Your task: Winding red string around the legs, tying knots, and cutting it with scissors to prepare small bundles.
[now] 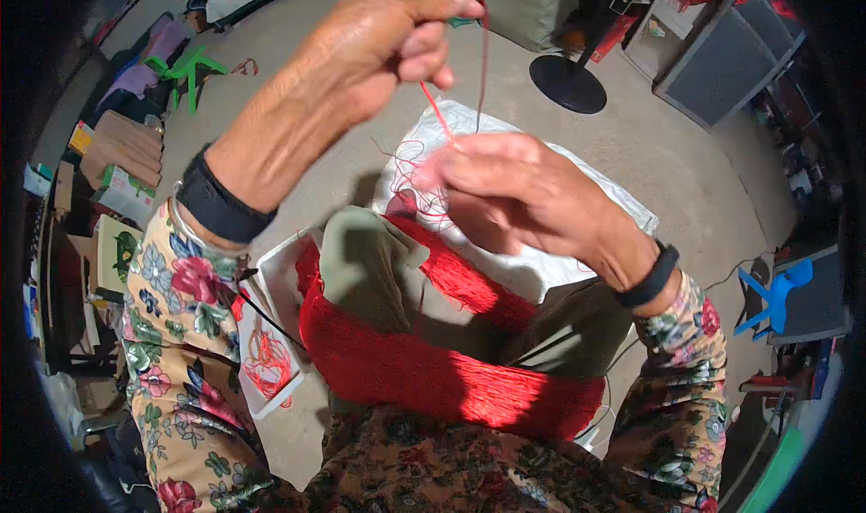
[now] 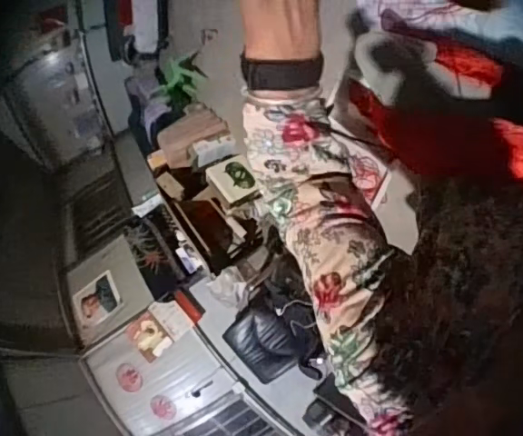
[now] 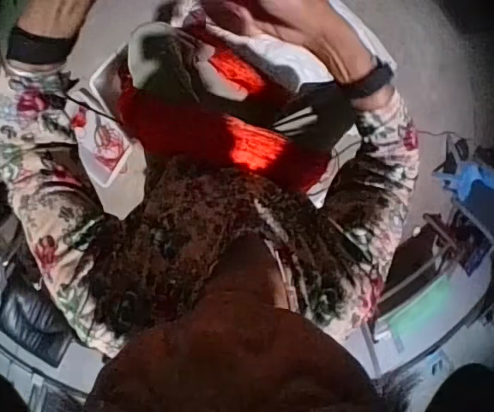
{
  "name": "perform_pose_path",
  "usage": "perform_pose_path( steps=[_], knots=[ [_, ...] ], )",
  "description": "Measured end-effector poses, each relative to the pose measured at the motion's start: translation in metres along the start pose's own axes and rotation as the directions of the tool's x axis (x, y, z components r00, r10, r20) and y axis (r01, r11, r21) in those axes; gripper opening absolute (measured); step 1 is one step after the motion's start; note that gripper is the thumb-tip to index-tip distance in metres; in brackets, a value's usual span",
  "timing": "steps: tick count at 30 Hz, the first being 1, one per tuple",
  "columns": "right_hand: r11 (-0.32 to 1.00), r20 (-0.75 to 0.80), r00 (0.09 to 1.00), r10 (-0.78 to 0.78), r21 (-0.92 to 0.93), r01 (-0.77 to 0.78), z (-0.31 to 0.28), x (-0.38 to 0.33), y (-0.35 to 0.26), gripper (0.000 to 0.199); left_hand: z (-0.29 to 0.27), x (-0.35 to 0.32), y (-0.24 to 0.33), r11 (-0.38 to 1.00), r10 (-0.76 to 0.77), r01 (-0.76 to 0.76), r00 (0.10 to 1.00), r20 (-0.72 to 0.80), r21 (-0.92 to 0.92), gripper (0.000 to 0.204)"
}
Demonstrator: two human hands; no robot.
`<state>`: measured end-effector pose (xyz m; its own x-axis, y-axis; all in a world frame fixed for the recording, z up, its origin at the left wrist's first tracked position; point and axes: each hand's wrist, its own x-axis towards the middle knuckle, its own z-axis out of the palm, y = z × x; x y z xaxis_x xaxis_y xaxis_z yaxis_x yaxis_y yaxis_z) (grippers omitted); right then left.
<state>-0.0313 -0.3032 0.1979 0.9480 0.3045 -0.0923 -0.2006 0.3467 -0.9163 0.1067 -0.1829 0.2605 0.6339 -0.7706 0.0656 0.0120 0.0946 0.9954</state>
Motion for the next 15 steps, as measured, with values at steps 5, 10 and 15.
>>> perform_pose_path(
  steps=[5,10,15],
  knots=[
    [0.976,-0.317,0.940,0.124,-0.130,-0.173,-0.050,-0.114,0.009,0.025,-0.087,0.004,-0.002,0.990,0.109,-0.082,0.959,-0.261,0.114,0.023],
    [0.894,-0.686,0.723,0.077,-0.273,-0.354,-0.119,-0.297,0.038,0.023,-0.177,0.009,-0.036,0.998,0.051,-0.031,0.875,-0.481,0.050,0.018],
    [0.828,-0.905,0.404,0.137,-0.119,-0.547,-0.136,-0.427,0.071,0.032,-0.212,0.030,-0.083,0.999,-0.029,0.041,0.781,-0.624,0.005,0.018]
  ],
)
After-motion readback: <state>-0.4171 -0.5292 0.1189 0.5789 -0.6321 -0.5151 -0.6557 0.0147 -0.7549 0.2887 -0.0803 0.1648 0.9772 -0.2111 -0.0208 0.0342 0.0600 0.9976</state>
